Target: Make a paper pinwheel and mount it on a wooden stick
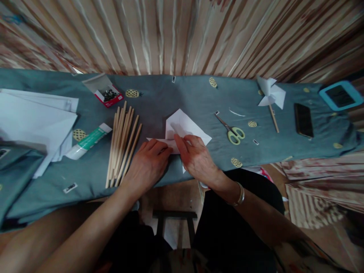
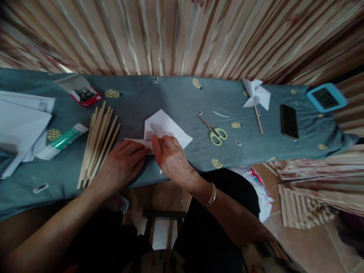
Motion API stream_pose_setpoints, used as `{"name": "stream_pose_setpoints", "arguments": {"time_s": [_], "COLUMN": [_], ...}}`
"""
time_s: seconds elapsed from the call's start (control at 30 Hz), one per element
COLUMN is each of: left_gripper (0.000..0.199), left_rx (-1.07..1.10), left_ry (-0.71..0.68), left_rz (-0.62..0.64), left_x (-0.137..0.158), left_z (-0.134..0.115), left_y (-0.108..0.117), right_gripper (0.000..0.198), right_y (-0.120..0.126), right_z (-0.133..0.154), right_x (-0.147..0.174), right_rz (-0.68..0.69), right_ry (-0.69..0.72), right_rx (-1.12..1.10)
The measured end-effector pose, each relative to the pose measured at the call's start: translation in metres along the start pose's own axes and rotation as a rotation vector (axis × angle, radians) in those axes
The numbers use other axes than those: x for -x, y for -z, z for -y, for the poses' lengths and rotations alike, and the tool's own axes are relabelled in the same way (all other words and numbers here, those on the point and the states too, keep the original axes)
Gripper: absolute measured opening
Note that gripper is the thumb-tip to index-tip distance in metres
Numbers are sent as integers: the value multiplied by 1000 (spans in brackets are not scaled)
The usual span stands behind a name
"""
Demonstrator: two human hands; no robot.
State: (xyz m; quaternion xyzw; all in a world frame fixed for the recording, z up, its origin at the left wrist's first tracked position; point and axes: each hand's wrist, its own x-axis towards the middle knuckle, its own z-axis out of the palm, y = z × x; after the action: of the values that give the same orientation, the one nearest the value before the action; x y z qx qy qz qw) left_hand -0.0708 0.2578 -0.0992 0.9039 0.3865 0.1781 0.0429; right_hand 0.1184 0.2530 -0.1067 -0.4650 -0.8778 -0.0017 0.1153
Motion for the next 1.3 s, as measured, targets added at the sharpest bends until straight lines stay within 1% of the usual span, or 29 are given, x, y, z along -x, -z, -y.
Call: {"name": "stream_pose_setpoints", "arguments": {"time_s": [0.13,0.2,0.27,0.4,0.47,0.5,0.57,0.67,0.73,0.9,1.13,1.23,1.3], "left_gripper": [15,16,18,19,19,18,18,18,19,21,24,34,34], "left_rx": [1,4,6,-10,-15,-14,-10,-10,-21,-46,-36,-37,-12], "left_ry": [4,-3,-9,-21,-31,-35,-41,-46,-48,-29,15,20,-11], "left_rz": [-1,-7,-12,-18,-33,-44,-65,-86,-97,-142,-146,-179,-180], "left_x": [0,0,-1,0,0,0,1,1,1,-1,-5,-5,-3], "left_z": [0,0,0,0,1,1,2,4,5,11,23,15,3], "left_y": [0,0,1,2,1,1,0,-2,-3,-2,4,9,12], "right_gripper": [49,49,49,44,43,44,47,51,51,50,48,49,51], "right_y": [0,3,8,17,19,18,17,14,13,17,24,26,27], "right_z": [2,-1,-6,-27,-40,-47,-59,-66,-65,-55,-45,-43,-42], "right_x": [-1,-1,0,4,6,6,6,7,9,18,28,29,30], "right_rz": [8,11,-10,-118,-182,-212,-239,-197,-168,-167,-152,-154,-142], "right_ry": [1,-29,-88,-272,-347,-376,-409,-401,-388,-409,-493,-523,-534], "right_rx": [-1,-55,-195,-603,-672,-648,-529,-376,-346,-396,-469,-488,-500]}}
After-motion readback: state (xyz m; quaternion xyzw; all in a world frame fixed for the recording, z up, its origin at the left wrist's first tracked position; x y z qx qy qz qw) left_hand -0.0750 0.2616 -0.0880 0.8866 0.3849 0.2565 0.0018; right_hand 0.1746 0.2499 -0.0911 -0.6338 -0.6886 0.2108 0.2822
